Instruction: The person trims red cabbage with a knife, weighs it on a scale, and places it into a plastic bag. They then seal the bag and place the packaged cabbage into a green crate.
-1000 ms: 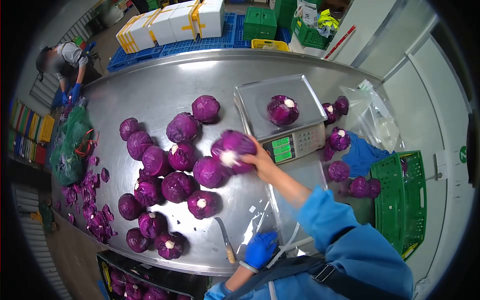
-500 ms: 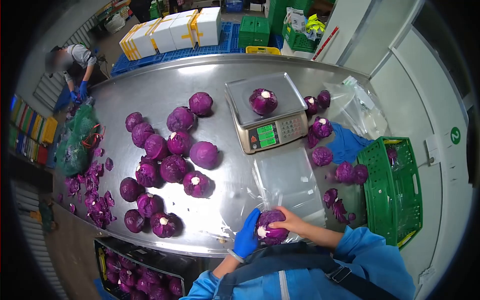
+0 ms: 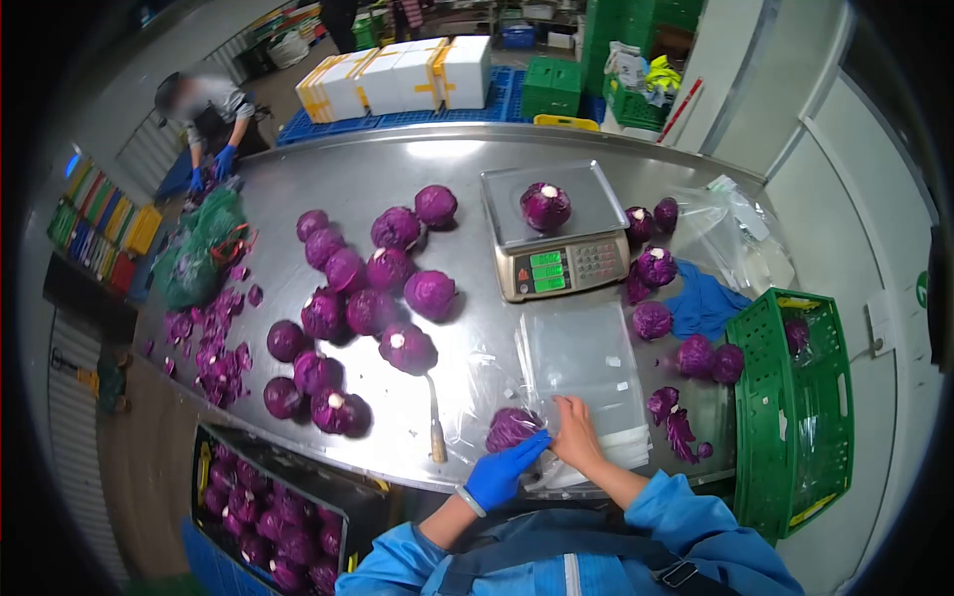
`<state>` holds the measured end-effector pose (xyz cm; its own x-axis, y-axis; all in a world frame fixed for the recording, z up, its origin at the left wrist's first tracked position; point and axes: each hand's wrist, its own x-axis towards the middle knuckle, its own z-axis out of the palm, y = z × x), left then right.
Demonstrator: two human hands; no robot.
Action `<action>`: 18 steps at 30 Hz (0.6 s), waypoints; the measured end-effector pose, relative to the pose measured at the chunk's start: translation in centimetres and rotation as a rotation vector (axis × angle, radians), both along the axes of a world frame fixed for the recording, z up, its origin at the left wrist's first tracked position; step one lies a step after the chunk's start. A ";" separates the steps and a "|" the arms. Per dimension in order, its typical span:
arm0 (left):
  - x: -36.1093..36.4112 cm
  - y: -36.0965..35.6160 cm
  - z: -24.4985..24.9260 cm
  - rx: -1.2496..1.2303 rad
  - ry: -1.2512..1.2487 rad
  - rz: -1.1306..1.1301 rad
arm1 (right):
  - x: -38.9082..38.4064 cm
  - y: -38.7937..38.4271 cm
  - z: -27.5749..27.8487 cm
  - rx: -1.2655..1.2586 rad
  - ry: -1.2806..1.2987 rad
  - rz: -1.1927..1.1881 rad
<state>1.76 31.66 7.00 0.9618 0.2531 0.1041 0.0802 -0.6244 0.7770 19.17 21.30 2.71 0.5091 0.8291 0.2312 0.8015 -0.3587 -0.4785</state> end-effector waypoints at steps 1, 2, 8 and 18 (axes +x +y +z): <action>0.1 -0.5 0.2 0.012 -0.019 0.007 | 0.5 0.0 -0.9 -0.111 0.121 0.040; 0.0 -0.6 0.2 0.025 -0.034 0.015 | 0.9 0.1 -1.3 -0.224 0.242 0.082; -1.9 0.9 5.3 0.129 -0.354 0.468 | 0.5 -2.1 6.4 -0.024 0.056 0.148; -9.9 -10.7 2.6 0.306 0.315 0.914 | -2.5 -12.6 9.5 -0.381 -0.020 0.442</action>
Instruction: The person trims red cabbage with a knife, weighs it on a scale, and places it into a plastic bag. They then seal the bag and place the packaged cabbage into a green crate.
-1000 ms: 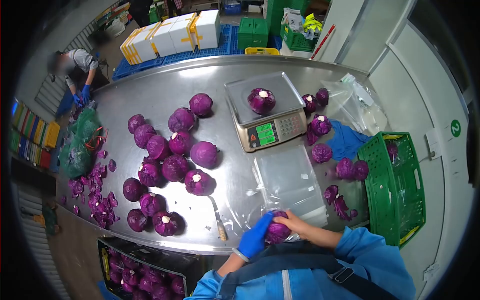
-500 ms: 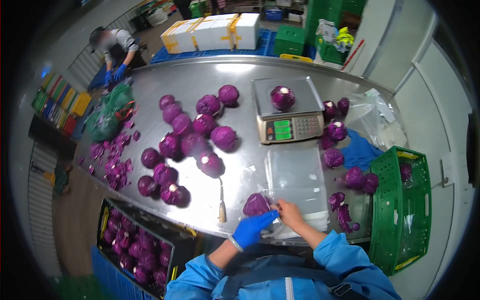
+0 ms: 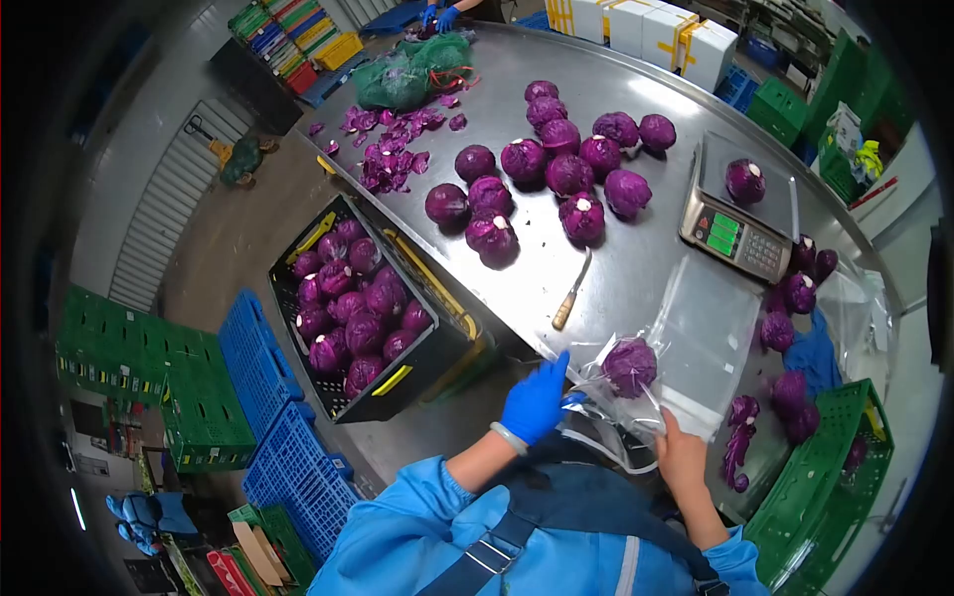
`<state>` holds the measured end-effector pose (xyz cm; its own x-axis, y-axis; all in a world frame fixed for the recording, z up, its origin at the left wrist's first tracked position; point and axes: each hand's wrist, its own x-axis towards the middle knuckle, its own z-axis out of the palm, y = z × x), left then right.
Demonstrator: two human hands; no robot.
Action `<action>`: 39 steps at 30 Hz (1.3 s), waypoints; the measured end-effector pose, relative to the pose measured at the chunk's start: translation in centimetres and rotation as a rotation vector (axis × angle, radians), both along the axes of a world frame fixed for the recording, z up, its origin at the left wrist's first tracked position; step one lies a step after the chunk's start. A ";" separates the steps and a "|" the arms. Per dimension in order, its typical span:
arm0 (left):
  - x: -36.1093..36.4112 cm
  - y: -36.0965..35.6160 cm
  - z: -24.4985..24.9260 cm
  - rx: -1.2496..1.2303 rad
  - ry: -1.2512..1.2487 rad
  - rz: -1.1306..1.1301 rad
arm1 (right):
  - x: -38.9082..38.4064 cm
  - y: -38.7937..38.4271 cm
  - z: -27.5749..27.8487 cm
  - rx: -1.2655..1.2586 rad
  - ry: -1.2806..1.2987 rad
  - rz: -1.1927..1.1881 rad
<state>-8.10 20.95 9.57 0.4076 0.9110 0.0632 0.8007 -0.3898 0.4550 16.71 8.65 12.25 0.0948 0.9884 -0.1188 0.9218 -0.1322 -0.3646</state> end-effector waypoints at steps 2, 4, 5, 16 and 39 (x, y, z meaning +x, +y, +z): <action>-1.7 -2.8 0.6 -0.229 0.173 -0.127 | -0.3 -2.6 -0.5 -0.105 -0.037 0.066; -3.2 -5.8 -1.3 -0.095 0.124 -0.190 | -0.6 -4.4 -1.3 -0.093 -0.022 0.068; -2.8 -6.5 0.4 -0.164 0.134 -0.110 | -0.7 -5.5 -1.3 -0.098 -0.018 0.057; -1.6 -8.4 -1.1 -1.191 -0.861 0.289 | -5.3 -4.9 3.3 0.423 0.220 0.324; -2.1 -1.7 0.6 0.089 0.019 -0.754 | 2.5 -2.2 0.4 0.190 -0.003 0.495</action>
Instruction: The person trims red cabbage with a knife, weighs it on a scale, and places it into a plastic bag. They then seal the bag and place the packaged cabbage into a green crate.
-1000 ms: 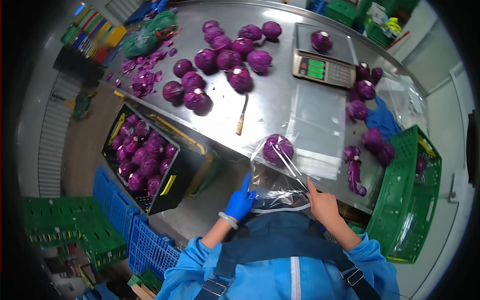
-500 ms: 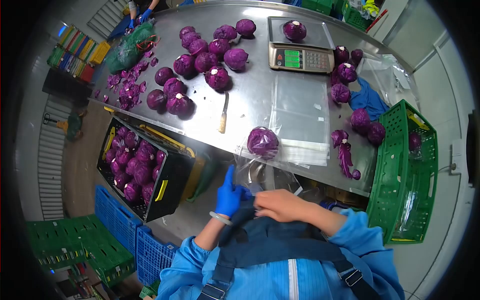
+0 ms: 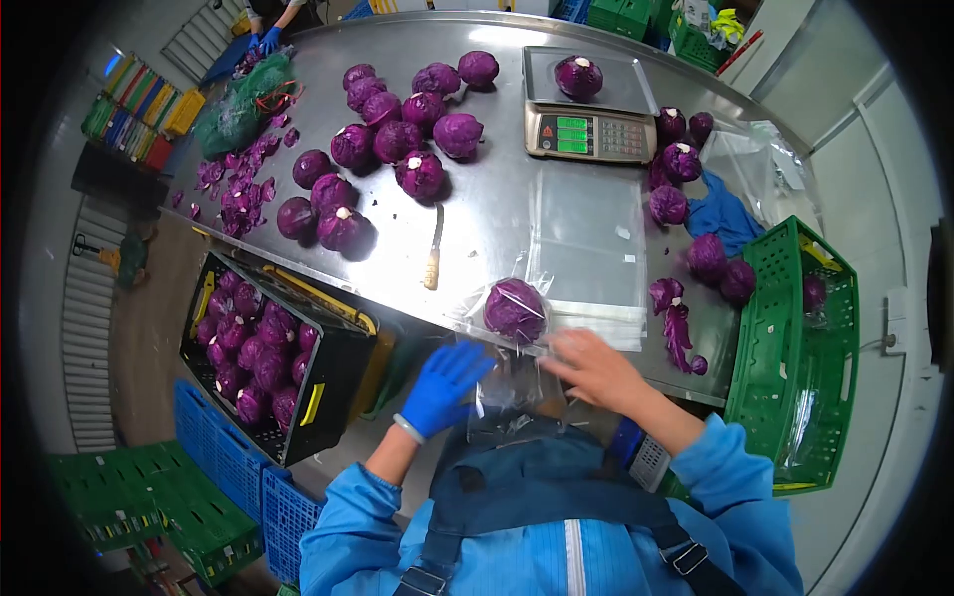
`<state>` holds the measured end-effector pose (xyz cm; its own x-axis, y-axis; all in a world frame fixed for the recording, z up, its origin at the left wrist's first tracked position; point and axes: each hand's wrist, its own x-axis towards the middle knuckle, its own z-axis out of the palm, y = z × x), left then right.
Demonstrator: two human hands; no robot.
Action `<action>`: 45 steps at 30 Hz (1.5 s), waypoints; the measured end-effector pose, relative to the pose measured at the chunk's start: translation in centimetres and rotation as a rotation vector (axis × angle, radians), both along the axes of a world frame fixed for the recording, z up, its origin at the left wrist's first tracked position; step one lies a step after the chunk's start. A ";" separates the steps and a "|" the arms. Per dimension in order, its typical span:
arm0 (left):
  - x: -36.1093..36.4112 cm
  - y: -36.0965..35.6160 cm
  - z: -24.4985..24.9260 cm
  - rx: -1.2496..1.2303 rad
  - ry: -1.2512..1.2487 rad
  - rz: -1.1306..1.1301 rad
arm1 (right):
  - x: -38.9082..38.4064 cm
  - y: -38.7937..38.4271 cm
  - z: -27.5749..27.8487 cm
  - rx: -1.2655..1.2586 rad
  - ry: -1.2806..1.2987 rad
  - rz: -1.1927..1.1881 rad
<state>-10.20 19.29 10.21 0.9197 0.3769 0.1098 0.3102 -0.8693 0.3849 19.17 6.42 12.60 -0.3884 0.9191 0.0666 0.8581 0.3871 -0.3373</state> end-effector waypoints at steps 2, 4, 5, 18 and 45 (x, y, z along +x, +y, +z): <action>0.4 0.5 -2.1 -0.035 -0.087 -0.134 | -0.9 2.8 -2.6 0.050 0.037 0.296; -0.7 2.0 -2.9 -0.428 -0.141 -0.015 | 0.2 3.4 -4.9 -0.283 0.359 0.146; -0.8 2.8 -2.9 -0.629 -0.170 0.048 | 1.1 3.6 -5.3 -0.483 0.690 -0.008; 3.8 7.0 -8.2 -2.113 -0.513 0.839 | 0.7 9.8 -6.9 -0.032 0.625 -0.909; 22.7 6.7 0.6 -1.219 -0.056 0.453 | 9.4 3.0 -0.6 -0.355 1.528 -0.844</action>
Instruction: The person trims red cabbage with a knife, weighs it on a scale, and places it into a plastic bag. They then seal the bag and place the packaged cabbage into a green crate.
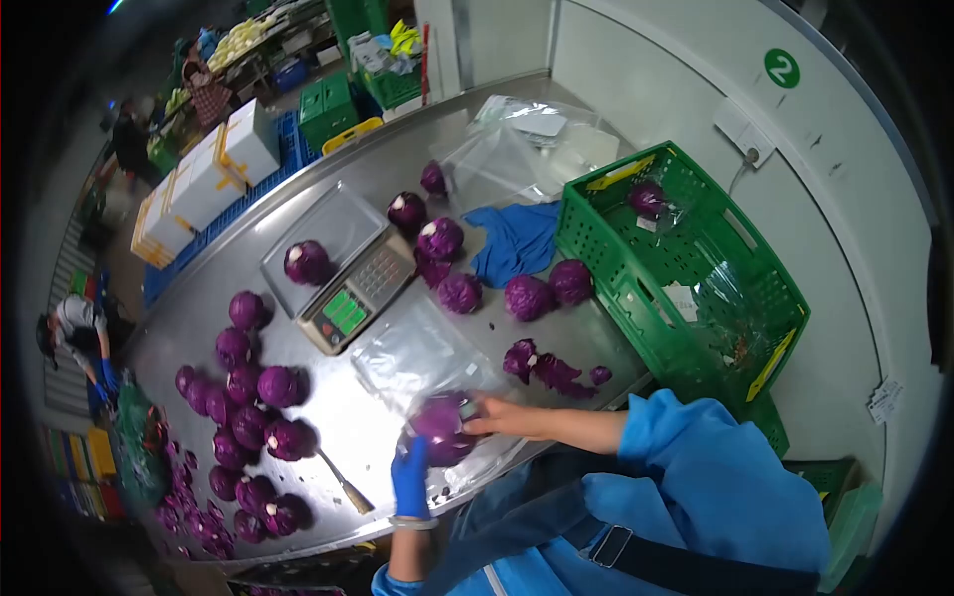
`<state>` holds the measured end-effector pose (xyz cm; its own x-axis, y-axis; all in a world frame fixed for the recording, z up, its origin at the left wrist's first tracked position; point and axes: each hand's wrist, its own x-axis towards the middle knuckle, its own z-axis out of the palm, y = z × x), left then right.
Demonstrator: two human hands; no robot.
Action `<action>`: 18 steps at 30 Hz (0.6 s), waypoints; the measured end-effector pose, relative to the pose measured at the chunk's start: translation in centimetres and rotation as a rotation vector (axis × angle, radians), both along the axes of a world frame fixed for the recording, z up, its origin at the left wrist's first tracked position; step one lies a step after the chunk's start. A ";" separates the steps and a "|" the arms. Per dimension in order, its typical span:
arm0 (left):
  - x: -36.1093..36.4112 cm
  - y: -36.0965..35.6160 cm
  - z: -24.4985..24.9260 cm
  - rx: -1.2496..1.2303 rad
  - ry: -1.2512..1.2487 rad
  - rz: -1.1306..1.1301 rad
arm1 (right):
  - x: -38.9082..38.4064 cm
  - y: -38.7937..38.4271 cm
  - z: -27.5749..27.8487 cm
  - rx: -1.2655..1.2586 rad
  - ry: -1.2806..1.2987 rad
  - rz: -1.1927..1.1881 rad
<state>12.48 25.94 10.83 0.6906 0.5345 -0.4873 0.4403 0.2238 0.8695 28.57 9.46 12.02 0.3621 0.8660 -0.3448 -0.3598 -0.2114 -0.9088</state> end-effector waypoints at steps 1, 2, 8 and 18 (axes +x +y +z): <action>2.3 -2.7 1.3 0.120 -0.151 -0.040 | 1.7 -1.4 -0.2 -0.023 0.057 -0.088; 4.3 -5.0 4.1 0.049 -0.247 -0.088 | 4.0 -3.5 1.1 0.056 0.206 -0.220; 12.5 -8.6 7.9 -0.115 -0.586 -0.405 | 20.7 -19.8 1.1 0.655 0.780 -0.689; 5.2 -4.2 -7.1 0.673 0.078 -0.016 | 38.1 -25.6 -11.7 0.249 0.389 -1.156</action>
<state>17.67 21.77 3.77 0.6769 0.7292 -0.1005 0.5065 -0.3623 0.7825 66.63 -16.19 0.28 0.8661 0.1645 -0.4720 -0.4738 0.5710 -0.6704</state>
